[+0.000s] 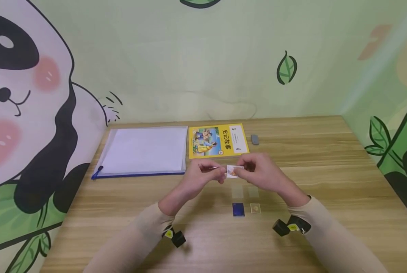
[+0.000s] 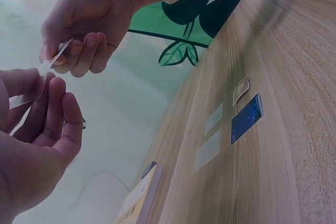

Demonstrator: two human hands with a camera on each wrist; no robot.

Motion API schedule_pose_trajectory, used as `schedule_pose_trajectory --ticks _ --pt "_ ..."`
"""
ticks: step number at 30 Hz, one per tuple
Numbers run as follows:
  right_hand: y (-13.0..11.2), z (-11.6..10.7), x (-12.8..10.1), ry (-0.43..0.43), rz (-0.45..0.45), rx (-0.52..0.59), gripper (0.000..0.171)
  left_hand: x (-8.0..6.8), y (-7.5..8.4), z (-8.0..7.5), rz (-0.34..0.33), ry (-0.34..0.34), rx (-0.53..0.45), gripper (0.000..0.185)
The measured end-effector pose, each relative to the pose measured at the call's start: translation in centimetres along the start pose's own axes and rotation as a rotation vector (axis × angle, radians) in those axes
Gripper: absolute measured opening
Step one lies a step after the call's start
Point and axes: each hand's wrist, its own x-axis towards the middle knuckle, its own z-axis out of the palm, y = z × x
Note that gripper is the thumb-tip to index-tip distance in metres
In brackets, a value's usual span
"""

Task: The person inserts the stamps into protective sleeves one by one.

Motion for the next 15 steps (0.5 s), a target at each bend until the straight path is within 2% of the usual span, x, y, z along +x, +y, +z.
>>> schedule_pose_trajectory --ticks 15 --pt "-0.06 0.02 -0.07 0.001 -0.020 0.032 0.014 0.11 -0.50 -0.06 0.067 0.036 0.007 0.017"
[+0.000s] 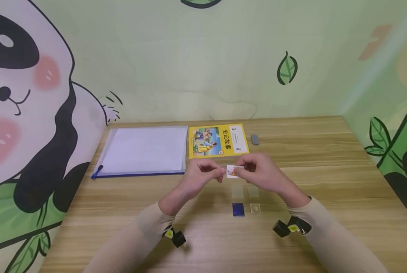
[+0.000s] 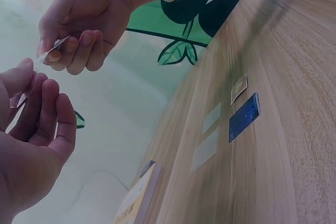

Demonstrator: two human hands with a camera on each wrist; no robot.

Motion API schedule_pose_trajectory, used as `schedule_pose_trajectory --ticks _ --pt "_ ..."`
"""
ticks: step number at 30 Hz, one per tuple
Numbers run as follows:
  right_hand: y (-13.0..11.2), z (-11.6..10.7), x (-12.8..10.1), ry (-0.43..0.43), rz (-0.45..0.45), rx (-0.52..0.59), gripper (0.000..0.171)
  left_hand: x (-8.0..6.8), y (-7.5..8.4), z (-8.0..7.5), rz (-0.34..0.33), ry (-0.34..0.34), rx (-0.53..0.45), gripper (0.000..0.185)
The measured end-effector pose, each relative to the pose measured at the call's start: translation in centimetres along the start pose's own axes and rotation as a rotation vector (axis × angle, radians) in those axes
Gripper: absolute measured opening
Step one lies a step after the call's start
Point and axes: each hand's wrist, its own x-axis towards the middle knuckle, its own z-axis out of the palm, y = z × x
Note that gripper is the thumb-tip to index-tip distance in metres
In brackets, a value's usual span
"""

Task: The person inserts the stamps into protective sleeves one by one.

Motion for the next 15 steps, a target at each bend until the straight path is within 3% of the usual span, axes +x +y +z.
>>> schedule_pose_trajectory --ticks 15 --pt "-0.17 0.06 0.07 0.001 -0.028 -0.040 0.013 -0.18 0.56 0.06 -0.064 0.018 -0.015 0.018"
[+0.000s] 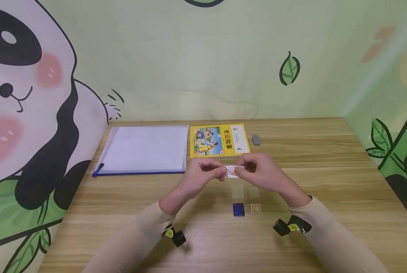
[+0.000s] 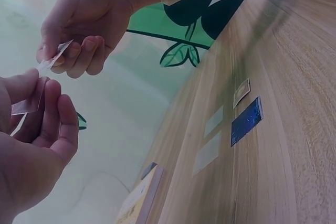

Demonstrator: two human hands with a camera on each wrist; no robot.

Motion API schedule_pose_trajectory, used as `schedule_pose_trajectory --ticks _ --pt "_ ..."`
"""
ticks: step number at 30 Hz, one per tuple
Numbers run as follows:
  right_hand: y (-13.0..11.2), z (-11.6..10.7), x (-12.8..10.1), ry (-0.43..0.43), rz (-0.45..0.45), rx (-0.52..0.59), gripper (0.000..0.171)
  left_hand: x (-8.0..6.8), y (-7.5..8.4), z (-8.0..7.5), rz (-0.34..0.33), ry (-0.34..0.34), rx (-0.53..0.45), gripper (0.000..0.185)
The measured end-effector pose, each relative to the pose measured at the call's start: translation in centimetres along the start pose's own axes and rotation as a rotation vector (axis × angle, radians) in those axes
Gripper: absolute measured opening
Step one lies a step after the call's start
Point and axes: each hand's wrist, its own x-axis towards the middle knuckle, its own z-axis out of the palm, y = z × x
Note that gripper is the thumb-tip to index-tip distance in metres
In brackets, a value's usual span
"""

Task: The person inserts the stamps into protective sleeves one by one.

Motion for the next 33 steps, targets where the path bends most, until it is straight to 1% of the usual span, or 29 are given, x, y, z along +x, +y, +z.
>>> schedule_pose_trajectory --ticks 6,11,14,19,24,27,30,33 --pt "0.01 0.05 0.09 -0.003 -0.008 -0.025 0.013 0.06 0.05 0.01 0.002 0.015 0.026 0.017" --pt "-0.13 -0.04 0.41 -0.019 -0.010 -0.037 0.013 0.14 0.23 0.06 0.030 0.012 0.041 0.016" --pt "-0.19 -0.09 0.60 -0.034 -0.012 -0.026 0.013 0.22 0.25 0.06 0.044 0.005 0.055 0.015" --pt "-0.09 0.02 0.53 -0.059 0.012 0.004 0.016 0.11 0.09 0.03 0.025 0.000 0.034 0.015" --pt "0.29 -0.23 0.18 -0.010 0.053 0.028 0.012 0.15 0.09 0.05 0.004 0.009 0.010 0.018" --pt "0.37 -0.39 0.15 0.020 0.054 0.032 0.008 0.14 0.18 -0.01 -0.011 0.027 -0.001 0.018" --pt "0.34 -0.35 0.33 0.024 0.045 0.026 0.008 0.16 0.28 -0.07 -0.014 0.044 -0.012 0.018" --pt "0.30 -0.23 0.37 0.019 0.056 0.024 0.009 0.22 0.20 -0.01 -0.017 0.044 -0.025 0.019"
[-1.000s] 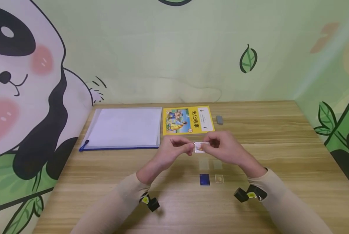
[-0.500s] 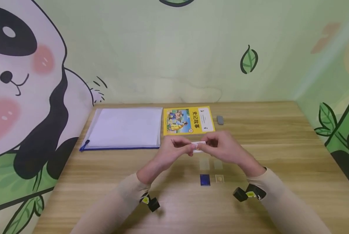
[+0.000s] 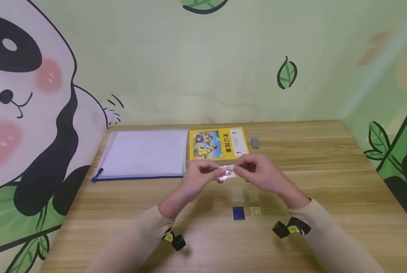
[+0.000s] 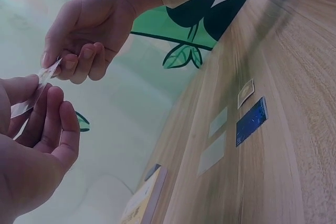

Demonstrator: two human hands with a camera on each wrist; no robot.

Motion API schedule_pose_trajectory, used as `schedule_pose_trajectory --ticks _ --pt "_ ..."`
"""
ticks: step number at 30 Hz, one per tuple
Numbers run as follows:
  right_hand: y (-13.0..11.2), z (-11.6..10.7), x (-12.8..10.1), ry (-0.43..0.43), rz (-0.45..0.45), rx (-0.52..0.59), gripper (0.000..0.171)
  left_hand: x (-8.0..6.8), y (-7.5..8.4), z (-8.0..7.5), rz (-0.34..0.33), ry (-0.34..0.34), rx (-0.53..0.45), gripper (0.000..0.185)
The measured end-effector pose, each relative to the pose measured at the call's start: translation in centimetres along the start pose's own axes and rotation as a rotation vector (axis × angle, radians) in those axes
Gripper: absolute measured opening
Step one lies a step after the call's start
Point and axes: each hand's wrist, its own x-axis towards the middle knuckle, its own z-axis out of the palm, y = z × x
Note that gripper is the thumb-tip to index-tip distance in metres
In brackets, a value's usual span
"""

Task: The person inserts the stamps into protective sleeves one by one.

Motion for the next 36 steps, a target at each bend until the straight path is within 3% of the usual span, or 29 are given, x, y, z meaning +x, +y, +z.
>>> schedule_pose_trajectory --ticks 16,26,36 --pt "0.2 0.6 0.2 -0.018 -0.023 0.002 0.012 0.0 -0.2 0.1 0.014 -0.018 0.016 0.020" --pt "0.4 1.3 0.2 -0.011 -0.044 0.042 0.011 -0.2 -0.1 0.2 -0.013 -0.001 0.036 0.020" --pt "0.5 1.6 0.2 -0.019 -0.018 0.066 0.010 -0.1 -0.3 0.2 0.017 -0.007 0.053 0.019"
